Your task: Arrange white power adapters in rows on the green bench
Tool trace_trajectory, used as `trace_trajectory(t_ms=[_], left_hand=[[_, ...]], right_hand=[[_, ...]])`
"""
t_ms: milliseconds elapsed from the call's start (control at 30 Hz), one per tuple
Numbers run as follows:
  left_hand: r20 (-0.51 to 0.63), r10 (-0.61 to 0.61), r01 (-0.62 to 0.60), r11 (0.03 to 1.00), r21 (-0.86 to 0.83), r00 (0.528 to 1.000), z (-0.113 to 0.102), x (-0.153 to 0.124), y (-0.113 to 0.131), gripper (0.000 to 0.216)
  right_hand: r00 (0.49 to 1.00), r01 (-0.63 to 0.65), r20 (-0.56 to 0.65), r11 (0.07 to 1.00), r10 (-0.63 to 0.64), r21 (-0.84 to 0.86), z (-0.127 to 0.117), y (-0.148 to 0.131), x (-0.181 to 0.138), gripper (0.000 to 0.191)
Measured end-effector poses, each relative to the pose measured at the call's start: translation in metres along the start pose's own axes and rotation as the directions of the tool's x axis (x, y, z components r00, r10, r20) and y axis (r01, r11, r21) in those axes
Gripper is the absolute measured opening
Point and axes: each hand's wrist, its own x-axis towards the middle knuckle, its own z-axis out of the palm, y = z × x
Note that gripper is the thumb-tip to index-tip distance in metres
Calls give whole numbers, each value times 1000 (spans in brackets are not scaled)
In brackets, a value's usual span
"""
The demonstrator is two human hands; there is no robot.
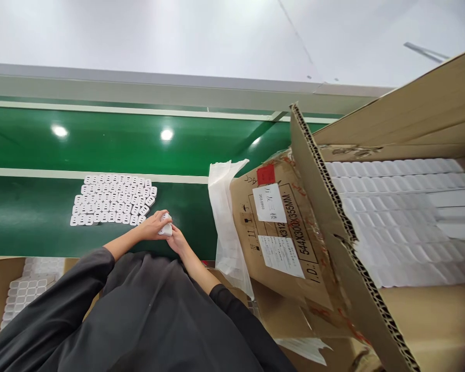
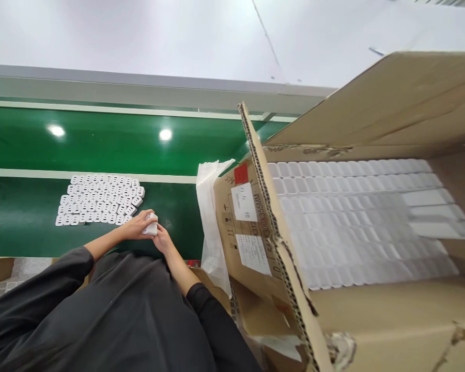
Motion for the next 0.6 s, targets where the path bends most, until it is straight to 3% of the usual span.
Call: trace_trajectory(t_ms=[367,600], left_hand=[[77,-3,-10,986,164,997,-7,22,-23,56],[115,-18,-13,965,262,993,-7,27,-16,52]], right_hand=[[999,32,-34,999,-33,-5,2,-4,12,30],[990,59,-113,973,-86,-222,-12,-13,-4,31]])
